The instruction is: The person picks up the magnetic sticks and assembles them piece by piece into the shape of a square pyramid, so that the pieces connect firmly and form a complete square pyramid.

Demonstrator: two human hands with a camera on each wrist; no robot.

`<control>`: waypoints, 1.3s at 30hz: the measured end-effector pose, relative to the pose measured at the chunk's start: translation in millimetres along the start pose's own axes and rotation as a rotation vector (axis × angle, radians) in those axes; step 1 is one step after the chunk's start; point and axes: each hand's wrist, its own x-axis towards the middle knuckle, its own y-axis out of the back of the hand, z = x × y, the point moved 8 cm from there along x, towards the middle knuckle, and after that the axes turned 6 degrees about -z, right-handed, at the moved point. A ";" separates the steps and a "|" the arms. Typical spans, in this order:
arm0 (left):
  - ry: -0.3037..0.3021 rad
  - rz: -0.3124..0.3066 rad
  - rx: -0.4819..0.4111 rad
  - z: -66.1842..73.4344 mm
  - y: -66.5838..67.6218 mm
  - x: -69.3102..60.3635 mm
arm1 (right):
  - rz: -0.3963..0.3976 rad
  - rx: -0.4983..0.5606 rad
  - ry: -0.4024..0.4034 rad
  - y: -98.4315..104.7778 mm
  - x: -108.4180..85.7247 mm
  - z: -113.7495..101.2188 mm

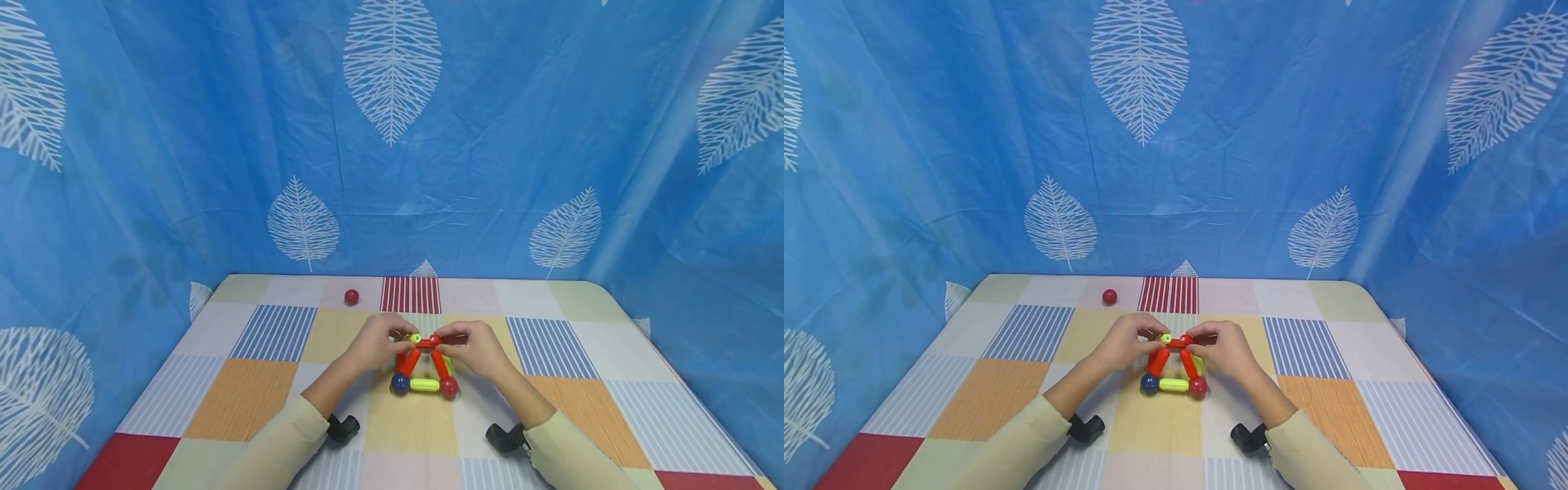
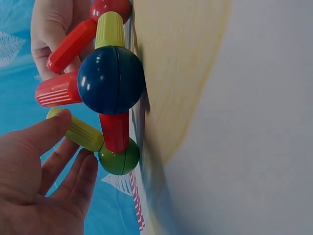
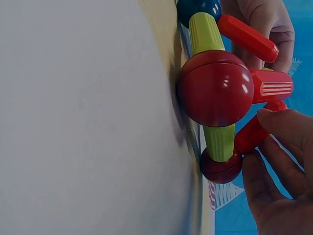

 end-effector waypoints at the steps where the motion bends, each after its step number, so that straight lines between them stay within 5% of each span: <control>1: -0.001 -0.006 0.005 0.4 -0.8 0.2 | 0.000 0.004 0.003 0.2 -0.2 -0.1; 14: -0.004 0.020 -0.017 -2.4 -1.8 -0.2 | -0.003 0.027 0.067 0.4 -0.5 -3.2; 25: 0.046 -0.006 -0.051 -10.3 1.3 0.0 | 0.000 0.039 0.032 2.3 -2.8 0.8; 29: 0.077 0.039 -0.067 -25.4 18.4 1.5 | 0.024 0.045 -0.011 7.2 -11.7 4.2; 35: 0.118 0.272 -0.051 -54.4 65.8 7.6 | 0.026 -0.031 -0.130 10.9 -32.6 9.8; 39: 0.170 0.343 -0.003 -73.0 85.6 13.5 | -0.031 0.021 -0.202 6.2 -45.5 11.9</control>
